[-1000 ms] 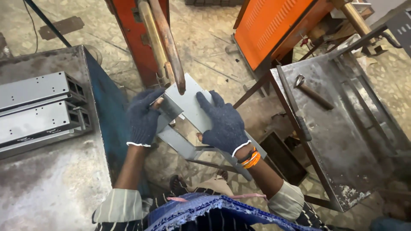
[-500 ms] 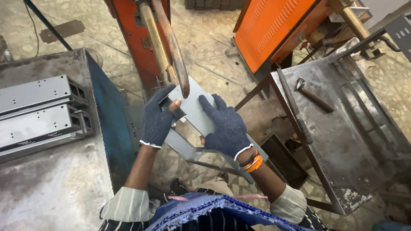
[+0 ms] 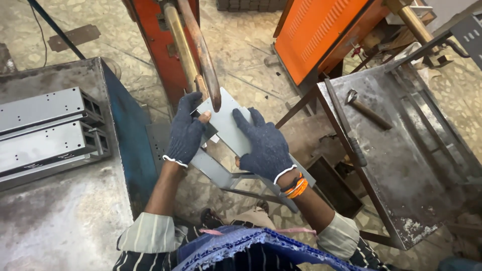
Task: Assembling and spot welding metal components to create an enclosure.
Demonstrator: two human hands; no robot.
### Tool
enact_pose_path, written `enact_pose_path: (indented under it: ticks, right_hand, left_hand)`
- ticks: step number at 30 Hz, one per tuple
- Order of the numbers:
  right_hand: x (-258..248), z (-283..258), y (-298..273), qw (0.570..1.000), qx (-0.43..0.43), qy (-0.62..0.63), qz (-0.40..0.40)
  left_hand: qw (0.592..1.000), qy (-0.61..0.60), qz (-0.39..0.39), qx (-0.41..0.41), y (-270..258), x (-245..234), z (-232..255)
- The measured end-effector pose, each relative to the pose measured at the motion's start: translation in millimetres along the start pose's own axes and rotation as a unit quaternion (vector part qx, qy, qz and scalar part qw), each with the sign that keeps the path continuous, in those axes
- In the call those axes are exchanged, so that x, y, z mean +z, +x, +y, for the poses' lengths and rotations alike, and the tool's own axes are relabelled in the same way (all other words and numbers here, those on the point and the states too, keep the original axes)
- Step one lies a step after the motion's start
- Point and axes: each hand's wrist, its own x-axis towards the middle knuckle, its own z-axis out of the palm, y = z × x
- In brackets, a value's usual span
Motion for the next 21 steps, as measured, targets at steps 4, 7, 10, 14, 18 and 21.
enact_pose_path:
  ticks: [4, 7, 10, 14, 18, 21]
  right_hand:
    - [-2, -2, -1, 1.000, -0.003, -0.009, 0.004]
    - [-3, -2, 0, 1.000, -0.008, -0.013, 0.009]
    - [0, 0, 3, 0.999, 0.005, -0.030, -0.016]
    - [5, 0, 7, 0.998, -0.022, 0.017, 0.052]
    - [5, 0, 7, 0.999, -0.004, 0.021, 0.025]
    - [10, 3, 5, 0.998, -0.027, 0.018, 0.049]
  left_hand:
    - [0.997, -0.061, 0.013, 0.038, 6, 6, -22]
    - [0.996, -0.060, 0.040, 0.048, 9, 5, -21]
    - [0.995, -0.088, 0.055, 0.007, 11, 5, -18]
    - [0.988, -0.148, 0.043, -0.012, 13, 4, -20]
    - [0.986, -0.162, 0.043, -0.002, 13, 4, -19]
    - [0.988, -0.149, 0.023, 0.042, 13, 3, -27]
